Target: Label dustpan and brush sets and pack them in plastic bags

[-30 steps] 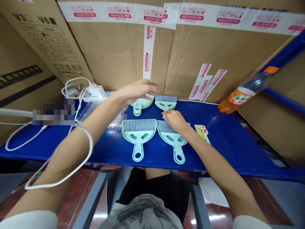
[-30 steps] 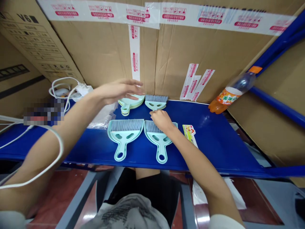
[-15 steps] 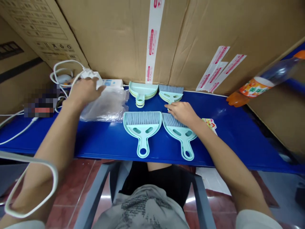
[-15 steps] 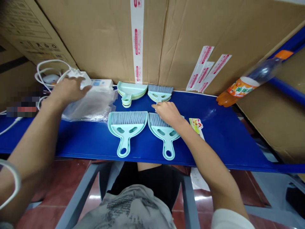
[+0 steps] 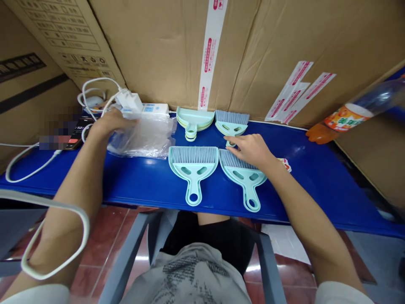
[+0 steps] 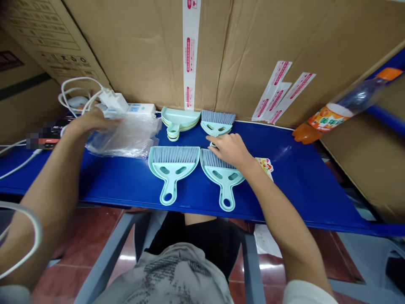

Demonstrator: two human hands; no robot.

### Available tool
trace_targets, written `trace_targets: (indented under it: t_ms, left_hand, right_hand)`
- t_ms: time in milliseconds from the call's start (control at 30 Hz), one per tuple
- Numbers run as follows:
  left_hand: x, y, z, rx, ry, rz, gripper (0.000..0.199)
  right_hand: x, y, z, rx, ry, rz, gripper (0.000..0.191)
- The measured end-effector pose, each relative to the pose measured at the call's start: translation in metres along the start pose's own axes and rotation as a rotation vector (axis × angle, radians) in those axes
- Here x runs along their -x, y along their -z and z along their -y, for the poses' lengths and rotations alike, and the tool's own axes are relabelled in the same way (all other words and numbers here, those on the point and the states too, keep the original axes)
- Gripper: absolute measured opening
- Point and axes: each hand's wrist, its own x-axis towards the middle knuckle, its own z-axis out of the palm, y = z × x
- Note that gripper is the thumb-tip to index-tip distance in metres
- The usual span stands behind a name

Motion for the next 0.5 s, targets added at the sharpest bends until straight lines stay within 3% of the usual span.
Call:
trace_targets:
  t_ms: [67, 133, 200, 300, 433, 500]
  left_hand:
    - [0.009, 0.006, -0.007, 0.117, 0.098, 0.04, 0.079]
    - [0.017, 0.009, -0.012, 0.276, 0.103, -0.002, 0.067]
    - [0.022, 0.01, -0.015, 0.423, 0.099, -0.036, 0.066]
    - [0.024, 0.01, -0.02, 0.591, 0.123, 0.046, 0.069]
    - [0.02, 0.008, -0.021, 0.597, 0.148, 0.069, 0.083]
    - [0.014, 0.005, -0.014, 0.555, 0.121, 0.056, 0.079]
  right_hand:
    - [0.001, 0.002, 0.001, -0.015, -0.033, -0.038, 0.041]
    - [0.002, 0.002, 0.001, -0.037, -0.06, -0.08, 0.041]
    - [0.003, 0.001, 0.001, -0.063, -0.066, -0.107, 0.04]
    - [0.002, -0.002, -0.001, -0.095, -0.043, -0.099, 0.039]
    - [0.001, -0.007, -0.004, -0.127, 0.014, -0.083, 0.037]
    - [0.001, -0.008, -0.005, -0.128, 0.022, -0.077, 0.036]
